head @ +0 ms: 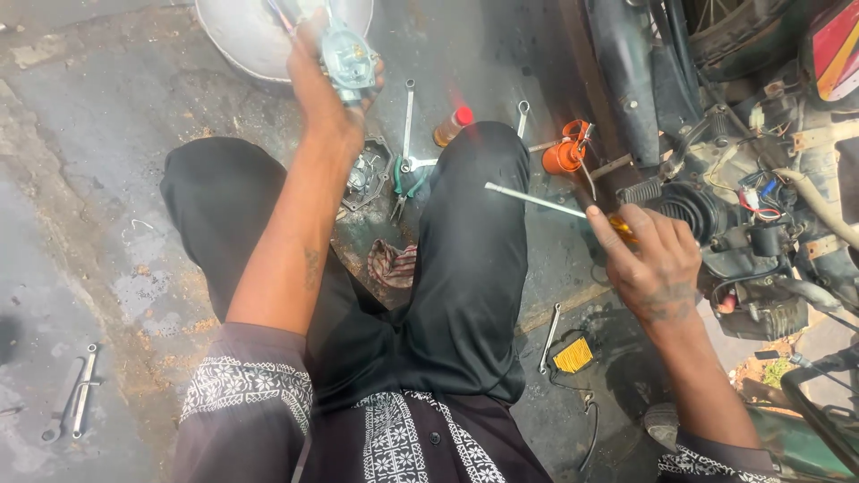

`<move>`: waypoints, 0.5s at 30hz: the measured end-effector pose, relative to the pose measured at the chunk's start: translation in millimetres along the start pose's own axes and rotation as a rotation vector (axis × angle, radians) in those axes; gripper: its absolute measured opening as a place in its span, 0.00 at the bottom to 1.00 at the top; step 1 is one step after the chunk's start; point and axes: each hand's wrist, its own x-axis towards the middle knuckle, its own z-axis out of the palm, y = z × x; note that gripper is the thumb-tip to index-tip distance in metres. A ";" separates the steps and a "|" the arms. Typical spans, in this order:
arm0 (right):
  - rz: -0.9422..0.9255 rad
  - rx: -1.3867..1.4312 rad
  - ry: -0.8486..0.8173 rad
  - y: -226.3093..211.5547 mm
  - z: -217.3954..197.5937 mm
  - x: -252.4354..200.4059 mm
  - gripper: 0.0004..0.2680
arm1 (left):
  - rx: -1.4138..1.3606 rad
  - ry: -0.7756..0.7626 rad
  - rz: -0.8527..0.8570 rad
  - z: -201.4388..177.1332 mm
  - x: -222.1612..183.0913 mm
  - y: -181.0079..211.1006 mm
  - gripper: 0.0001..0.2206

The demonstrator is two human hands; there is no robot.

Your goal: The person washes carburetor components in a bowl, wipes them with a cloth, and reassembles the carburetor assembly by hand and using a screwdriver.

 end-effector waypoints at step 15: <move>-0.224 -0.441 -0.146 8.4 -67.6 33.6 0.14 | 0.055 -0.023 0.008 8.1 -7.9 2.9 0.24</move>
